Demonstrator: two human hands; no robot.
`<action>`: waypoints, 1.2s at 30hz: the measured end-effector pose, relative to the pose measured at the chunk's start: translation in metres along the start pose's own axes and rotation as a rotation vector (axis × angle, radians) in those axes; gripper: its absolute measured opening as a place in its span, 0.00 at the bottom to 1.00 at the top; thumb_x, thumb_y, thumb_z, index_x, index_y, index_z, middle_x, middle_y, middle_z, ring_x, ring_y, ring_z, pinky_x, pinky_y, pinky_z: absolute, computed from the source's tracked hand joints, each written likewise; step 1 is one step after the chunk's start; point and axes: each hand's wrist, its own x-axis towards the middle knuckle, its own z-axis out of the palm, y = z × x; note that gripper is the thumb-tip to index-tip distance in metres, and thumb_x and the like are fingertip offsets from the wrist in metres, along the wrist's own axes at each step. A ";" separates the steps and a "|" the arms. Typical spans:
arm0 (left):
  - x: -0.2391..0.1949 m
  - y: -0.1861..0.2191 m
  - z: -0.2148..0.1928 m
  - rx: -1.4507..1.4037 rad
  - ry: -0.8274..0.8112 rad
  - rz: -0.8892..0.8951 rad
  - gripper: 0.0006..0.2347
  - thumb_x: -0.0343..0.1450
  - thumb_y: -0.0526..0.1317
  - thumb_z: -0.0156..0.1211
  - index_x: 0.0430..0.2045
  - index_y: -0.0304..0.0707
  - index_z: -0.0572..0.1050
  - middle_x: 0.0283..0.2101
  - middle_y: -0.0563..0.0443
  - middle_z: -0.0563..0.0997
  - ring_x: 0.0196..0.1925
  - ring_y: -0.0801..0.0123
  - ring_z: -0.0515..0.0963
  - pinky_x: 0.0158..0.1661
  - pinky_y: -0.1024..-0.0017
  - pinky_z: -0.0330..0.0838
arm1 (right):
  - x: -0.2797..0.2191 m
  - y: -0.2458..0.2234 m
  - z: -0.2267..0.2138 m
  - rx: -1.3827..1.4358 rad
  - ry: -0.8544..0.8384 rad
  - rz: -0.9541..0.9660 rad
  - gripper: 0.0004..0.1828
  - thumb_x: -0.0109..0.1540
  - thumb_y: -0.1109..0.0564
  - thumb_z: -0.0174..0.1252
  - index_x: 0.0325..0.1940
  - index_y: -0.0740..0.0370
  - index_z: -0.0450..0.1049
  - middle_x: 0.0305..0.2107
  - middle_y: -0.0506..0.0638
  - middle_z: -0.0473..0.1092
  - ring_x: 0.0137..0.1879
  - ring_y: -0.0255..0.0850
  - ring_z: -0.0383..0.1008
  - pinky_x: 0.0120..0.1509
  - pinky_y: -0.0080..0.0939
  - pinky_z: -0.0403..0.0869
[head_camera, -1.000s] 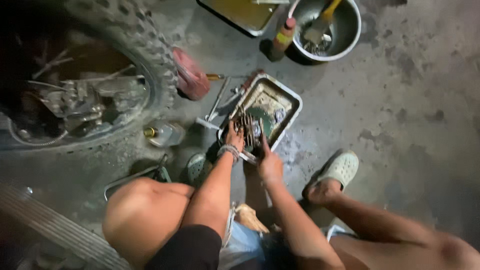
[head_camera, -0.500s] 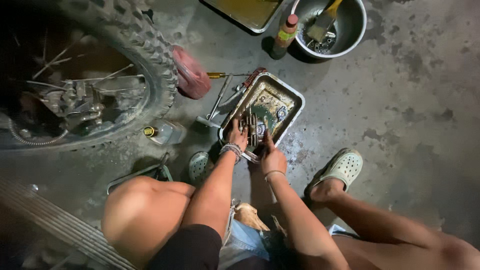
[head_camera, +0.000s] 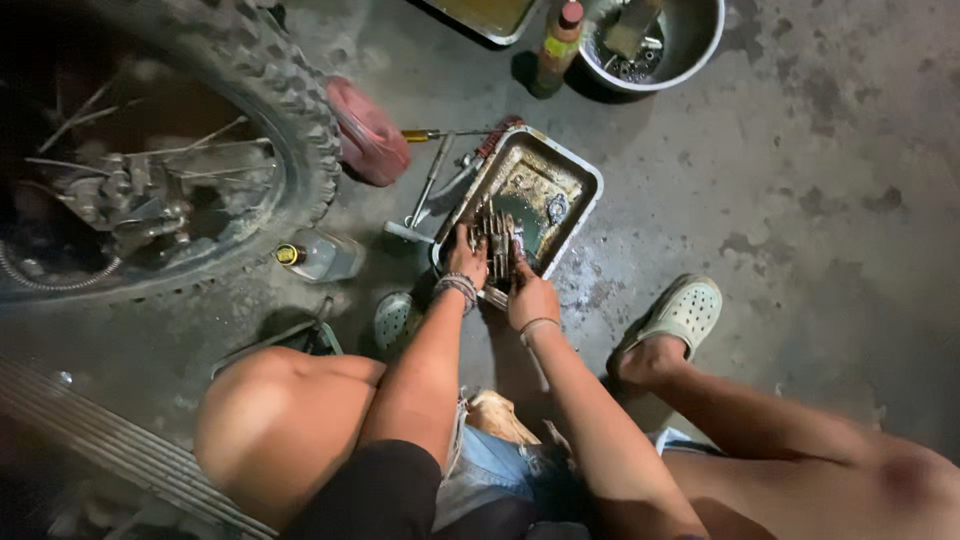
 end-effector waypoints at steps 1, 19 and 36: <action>-0.006 -0.003 0.005 0.000 -0.005 -0.001 0.26 0.78 0.51 0.45 0.72 0.50 0.50 0.41 0.33 0.84 0.50 0.43 0.83 0.56 0.47 0.74 | -0.004 0.006 -0.005 -0.001 -0.001 0.005 0.32 0.63 0.48 0.53 0.72 0.25 0.61 0.44 0.62 0.78 0.56 0.59 0.78 0.61 0.59 0.78; -0.038 0.045 -0.029 -0.983 0.035 -0.196 0.32 0.78 0.48 0.43 0.75 0.29 0.43 0.63 0.31 0.71 0.64 0.51 0.74 0.66 0.74 0.65 | -0.081 -0.040 -0.041 0.052 -0.001 -0.092 0.37 0.66 0.57 0.46 0.79 0.35 0.50 0.42 0.69 0.76 0.56 0.67 0.76 0.63 0.62 0.75; 0.004 0.005 -0.008 -0.012 0.032 -0.019 0.26 0.79 0.49 0.46 0.73 0.50 0.48 0.50 0.34 0.81 0.54 0.43 0.81 0.56 0.46 0.73 | -0.094 -0.024 -0.029 0.045 -0.010 0.001 0.38 0.67 0.53 0.47 0.78 0.22 0.47 0.45 0.60 0.77 0.57 0.58 0.77 0.64 0.54 0.76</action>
